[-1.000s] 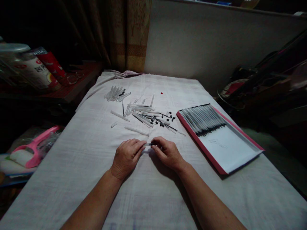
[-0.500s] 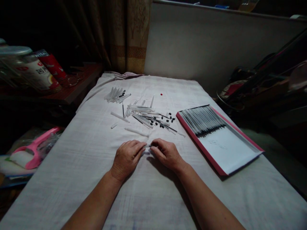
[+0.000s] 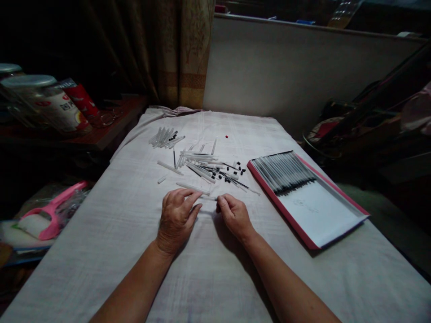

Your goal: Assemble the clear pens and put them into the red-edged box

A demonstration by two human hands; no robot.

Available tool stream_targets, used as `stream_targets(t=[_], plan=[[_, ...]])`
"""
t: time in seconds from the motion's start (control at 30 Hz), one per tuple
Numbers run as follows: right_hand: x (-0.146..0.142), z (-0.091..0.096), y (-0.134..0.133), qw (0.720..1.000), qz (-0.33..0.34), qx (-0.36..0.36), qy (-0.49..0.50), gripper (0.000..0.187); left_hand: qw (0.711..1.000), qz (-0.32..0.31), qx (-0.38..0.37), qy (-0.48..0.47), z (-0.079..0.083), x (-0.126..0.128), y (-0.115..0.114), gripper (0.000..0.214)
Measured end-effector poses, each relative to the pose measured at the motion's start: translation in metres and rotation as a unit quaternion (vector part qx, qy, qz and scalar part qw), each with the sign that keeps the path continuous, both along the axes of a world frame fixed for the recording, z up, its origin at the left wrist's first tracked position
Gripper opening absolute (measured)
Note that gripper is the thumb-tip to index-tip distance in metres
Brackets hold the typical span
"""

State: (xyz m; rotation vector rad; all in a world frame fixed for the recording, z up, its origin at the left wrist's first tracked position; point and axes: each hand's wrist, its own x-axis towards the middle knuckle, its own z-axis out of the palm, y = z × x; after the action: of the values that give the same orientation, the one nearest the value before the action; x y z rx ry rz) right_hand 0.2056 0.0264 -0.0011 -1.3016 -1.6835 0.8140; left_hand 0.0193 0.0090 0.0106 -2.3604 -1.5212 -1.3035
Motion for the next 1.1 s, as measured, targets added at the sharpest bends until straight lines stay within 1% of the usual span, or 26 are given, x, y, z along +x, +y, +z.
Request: stream_targets(t=[0.07, 0.1, 0.13, 0.17, 0.2, 0.23, 0.27, 0.3, 0.33, 0.37, 0.43, 0.57, 0.67, 0.73, 0.8, 0.83, 0.87, 0.9, 0.97, 1.0, 1.03, 1.1], plan=[[0.003, 0.0, 0.001, 0.999, -0.047, 0.006, 0.026, 0.04, 0.996, 0.022, -0.043, -0.074, 0.0, 0.0, 0.001, 0.021], [0.003, 0.0, 0.001, 0.998, -0.056, 0.009, 0.036, 0.04, 0.987, 0.025, -0.089, -0.128, -0.001, 0.001, 0.002, 0.021], [0.004, 0.0, 0.001, 0.998, -0.054, 0.012, 0.041, 0.039, 0.97, 0.024, -0.148, -0.191, -0.002, 0.002, 0.002, 0.024], [0.003, 0.0, 0.0, 0.998, -0.041, 0.016, 0.042, 0.038, 0.941, 0.026, -0.214, -0.26, -0.004, 0.003, 0.003, 0.03], [0.002, 0.0, -0.001, 0.999, -0.023, 0.021, 0.04, 0.037, 0.901, 0.032, -0.275, -0.334, -0.005, 0.004, 0.004, 0.037], [0.001, 0.0, -0.002, 0.999, -0.003, 0.026, 0.035, 0.036, 0.857, 0.037, -0.323, -0.399, -0.006, 0.006, 0.005, 0.045], [0.0, 0.0, -0.003, 0.999, 0.015, 0.029, 0.028, 0.035, 0.817, 0.041, -0.349, -0.456, -0.006, 0.007, 0.006, 0.051], [-0.002, -0.001, -0.004, 0.999, 0.029, 0.031, 0.022, 0.034, 0.786, 0.042, -0.361, -0.5, -0.006, 0.008, 0.007, 0.054], [-0.004, -0.001, -0.005, 0.999, 0.039, 0.03, 0.019, 0.034, 0.763, 0.039, -0.362, -0.533, -0.005, 0.009, 0.007, 0.055], [-0.005, -0.002, -0.005, 0.998, 0.045, 0.026, 0.019, 0.034, 0.749, 0.035, -0.358, -0.557, -0.004, 0.009, 0.008, 0.054], [-0.008, -0.003, -0.005, 0.998, 0.052, 0.011, 0.028, 0.035, 0.734, 0.023, -0.348, -0.583, -0.001, 0.009, 0.008, 0.053], [-0.01, -0.004, -0.004, 0.997, 0.068, -0.03, 0.037, 0.038, 0.725, -0.001, -0.344, -0.596, 0.0, 0.008, 0.009, 0.053], [-0.002, -0.001, 0.005, 0.996, 0.076, -0.033, 0.016, 0.037, 0.725, -0.01, -0.329, -0.604, -0.003, 0.005, 0.01, 0.051], [0.012, 0.004, 0.019, 0.999, 0.034, -0.004, -0.026, 0.035, 0.728, -0.007, -0.311, -0.611, -0.005, 0.002, 0.011, 0.048], [0.031, 0.012, 0.039, 0.992, -0.046, 0.04, -0.108, 0.027, 0.739, -0.004, -0.302, -0.602, -0.005, 0.0, 0.011, 0.044], [0.04, 0.016, 0.049, 0.98, -0.086, 0.059, -0.171, 0.022, 0.749, -0.005, -0.305, -0.588, -0.005, 0.0, 0.011, 0.043], [0.049, 0.02, 0.058, 0.963, -0.114, 0.057, -0.237, 0.021, 0.76, -0.007, -0.312, -0.57, -0.004, 0.0, 0.01, 0.042], [0.056, 0.024, 0.067, 0.944, -0.126, 0.042, -0.301, 0.022, 0.771, -0.012, -0.321, -0.55, -0.004, 0.0, 0.009, 0.042], [0.064, 0.029, 0.08, 0.907, -0.12, 0.002, -0.404, 0.025, 0.789, -0.024, -0.338, -0.513, -0.004, 0.001, 0.008, 0.046], [0.065, 0.031, 0.084, 0.891, -0.109, -0.018, -0.439, 0.026, 0.796, -0.031, -0.345, -0.496, -0.004, 0.001, 0.007, 0.048], [0.066, 0.032, 0.086, 0.88, -0.097, -0.034, -0.463, 0.028, 0.803, -0.036, -0.35, -0.481, -0.006, 0.001, 0.007, 0.049], [0.064, 0.031, 0.09, 0.869, -0.081, -0.054, -0.486, 0.029, 0.817, -0.041, -0.354, -0.453, -0.009, 0.001, 0.007, 0.048]])
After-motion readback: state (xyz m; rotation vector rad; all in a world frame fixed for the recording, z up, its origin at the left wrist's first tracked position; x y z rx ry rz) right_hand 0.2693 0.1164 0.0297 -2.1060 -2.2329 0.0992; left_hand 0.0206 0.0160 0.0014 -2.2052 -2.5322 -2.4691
